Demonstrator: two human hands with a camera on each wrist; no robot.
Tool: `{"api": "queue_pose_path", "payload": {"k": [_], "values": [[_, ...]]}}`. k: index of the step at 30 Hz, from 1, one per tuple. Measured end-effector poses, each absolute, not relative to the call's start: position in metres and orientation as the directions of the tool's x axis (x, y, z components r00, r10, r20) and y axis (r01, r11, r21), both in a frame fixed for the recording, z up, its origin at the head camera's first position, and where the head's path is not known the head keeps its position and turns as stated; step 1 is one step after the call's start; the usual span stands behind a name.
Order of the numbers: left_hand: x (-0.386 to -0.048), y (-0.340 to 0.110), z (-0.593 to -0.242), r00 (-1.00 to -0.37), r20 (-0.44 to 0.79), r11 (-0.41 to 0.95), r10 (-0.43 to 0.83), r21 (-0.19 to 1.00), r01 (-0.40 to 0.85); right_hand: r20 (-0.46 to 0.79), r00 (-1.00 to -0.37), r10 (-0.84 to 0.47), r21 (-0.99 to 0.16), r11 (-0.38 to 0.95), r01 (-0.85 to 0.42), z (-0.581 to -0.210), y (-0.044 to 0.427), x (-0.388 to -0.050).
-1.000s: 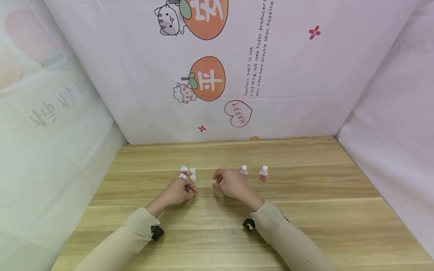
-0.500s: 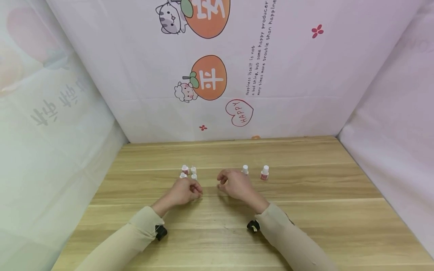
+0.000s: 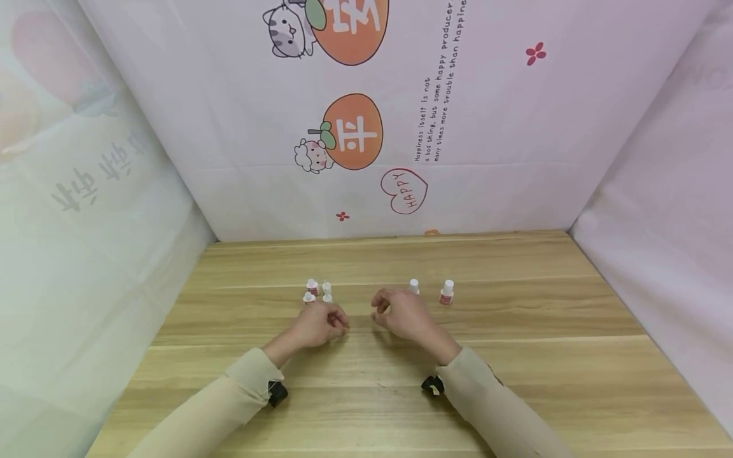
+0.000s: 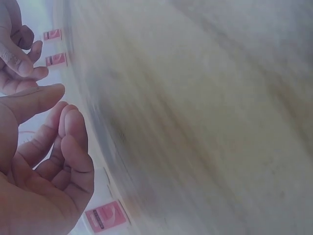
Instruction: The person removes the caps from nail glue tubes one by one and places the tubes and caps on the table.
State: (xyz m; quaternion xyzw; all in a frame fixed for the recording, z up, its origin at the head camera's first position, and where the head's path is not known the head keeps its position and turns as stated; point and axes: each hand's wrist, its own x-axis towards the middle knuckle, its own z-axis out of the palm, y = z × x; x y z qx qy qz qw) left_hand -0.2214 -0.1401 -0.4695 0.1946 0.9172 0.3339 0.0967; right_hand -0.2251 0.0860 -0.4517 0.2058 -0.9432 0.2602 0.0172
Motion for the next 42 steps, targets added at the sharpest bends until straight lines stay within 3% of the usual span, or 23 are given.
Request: {"api": "queue_pose_path", "payload": {"k": [42], "values": [[-0.230, -0.111, -0.468, -0.895, -0.045, 0.695, 0.445, 0.647, 0.313, 0.126, -0.953, -0.276, -0.479, 0.824, -0.302, -0.448, 0.123, -0.218]]}}
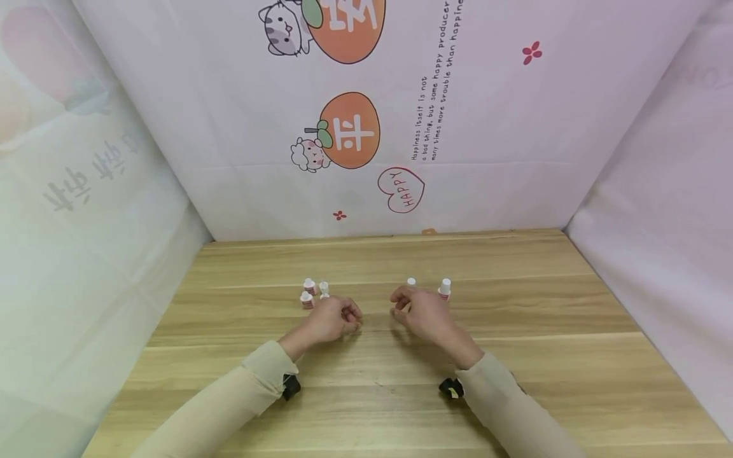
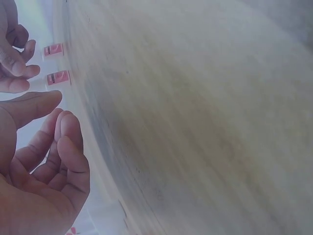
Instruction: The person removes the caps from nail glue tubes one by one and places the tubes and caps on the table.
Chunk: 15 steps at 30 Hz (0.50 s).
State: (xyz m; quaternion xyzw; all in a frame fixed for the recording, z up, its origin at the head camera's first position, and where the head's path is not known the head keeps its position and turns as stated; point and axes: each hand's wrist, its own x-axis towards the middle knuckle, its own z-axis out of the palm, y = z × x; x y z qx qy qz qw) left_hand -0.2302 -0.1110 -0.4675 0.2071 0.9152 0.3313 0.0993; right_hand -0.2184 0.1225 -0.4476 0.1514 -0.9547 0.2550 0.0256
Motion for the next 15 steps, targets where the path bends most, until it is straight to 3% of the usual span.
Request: {"api": "queue_pose_path", "payload": {"k": [15], "values": [[-0.233, -0.104, -0.469, -0.894, -0.041, 0.694, 0.447, 0.646, 0.317, 0.185, -0.954, -0.235, -0.517, 0.803, -0.297, -0.444, 0.142, -0.221]]}}
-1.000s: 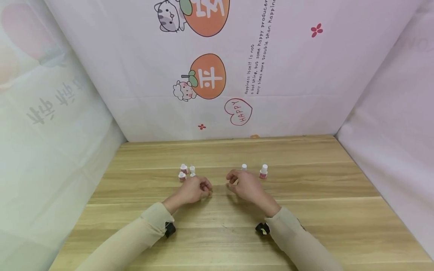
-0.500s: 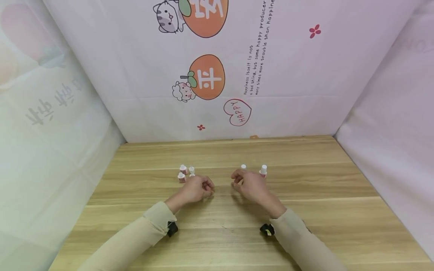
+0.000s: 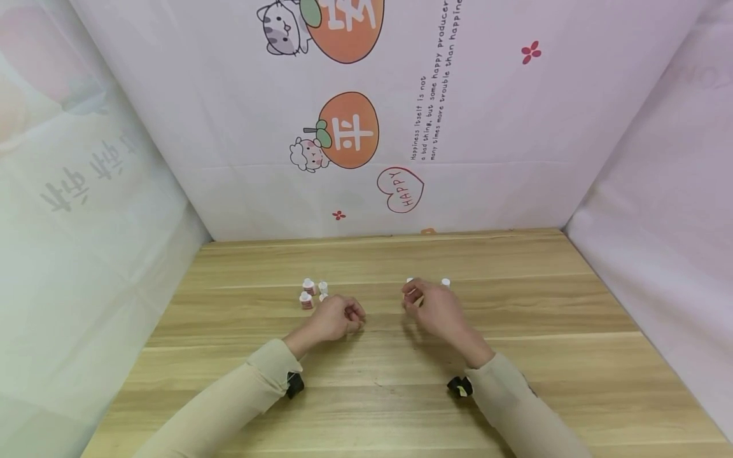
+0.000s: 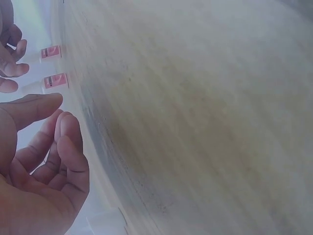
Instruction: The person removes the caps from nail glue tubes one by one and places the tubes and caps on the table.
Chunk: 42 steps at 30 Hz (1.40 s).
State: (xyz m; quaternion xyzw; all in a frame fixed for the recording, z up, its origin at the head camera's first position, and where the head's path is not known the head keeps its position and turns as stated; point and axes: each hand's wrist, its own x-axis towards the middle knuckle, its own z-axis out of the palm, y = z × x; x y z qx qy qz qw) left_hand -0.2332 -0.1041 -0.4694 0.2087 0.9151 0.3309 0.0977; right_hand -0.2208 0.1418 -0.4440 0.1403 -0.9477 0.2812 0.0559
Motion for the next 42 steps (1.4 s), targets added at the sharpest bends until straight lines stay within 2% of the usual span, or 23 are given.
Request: {"api": "queue_pose_path", "payload": {"k": [18, 42], "values": [[-0.236, -0.101, -0.474, -0.890, -0.056, 0.695, 0.452, 0.648, 0.312, 0.155, -0.972, -0.176, -0.517, 0.824, -0.231, -0.445, 0.156, -0.231], [-0.242, -0.088, -0.472, -0.906, -0.062, 0.707, 0.418, 0.649, 0.281, 0.154, -0.975, -0.159, -0.501, 0.838, -0.216, -0.449, 0.150, -0.248]]}}
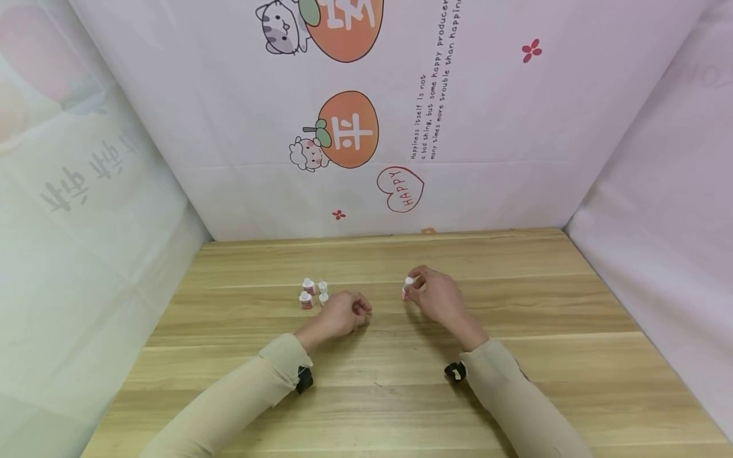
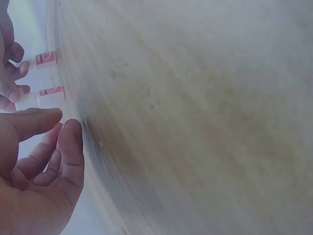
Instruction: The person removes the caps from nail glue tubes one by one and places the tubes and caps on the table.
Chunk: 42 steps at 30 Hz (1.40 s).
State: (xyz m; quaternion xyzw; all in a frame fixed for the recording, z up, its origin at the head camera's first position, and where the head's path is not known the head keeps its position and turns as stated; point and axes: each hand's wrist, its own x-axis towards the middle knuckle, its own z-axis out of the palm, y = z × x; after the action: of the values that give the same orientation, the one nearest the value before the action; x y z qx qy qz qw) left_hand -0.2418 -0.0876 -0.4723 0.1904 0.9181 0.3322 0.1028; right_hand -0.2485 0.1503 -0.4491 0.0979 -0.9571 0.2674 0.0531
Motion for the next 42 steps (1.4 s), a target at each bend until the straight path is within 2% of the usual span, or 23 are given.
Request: {"api": "queue_pose_path", "payload": {"k": [13, 42], "values": [[-0.244, -0.085, -0.474, -0.913, -0.027, 0.719, 0.408, 0.626, 0.302, 0.149, -0.976, -0.158, -0.505, 0.837, -0.212, -0.451, 0.142, -0.251], [-0.248, -0.081, -0.475, -0.919, -0.071, 0.700, 0.387, 0.672, 0.243, 0.171, -0.967, -0.191, -0.509, 0.823, -0.252, -0.452, 0.112, -0.243]]}}
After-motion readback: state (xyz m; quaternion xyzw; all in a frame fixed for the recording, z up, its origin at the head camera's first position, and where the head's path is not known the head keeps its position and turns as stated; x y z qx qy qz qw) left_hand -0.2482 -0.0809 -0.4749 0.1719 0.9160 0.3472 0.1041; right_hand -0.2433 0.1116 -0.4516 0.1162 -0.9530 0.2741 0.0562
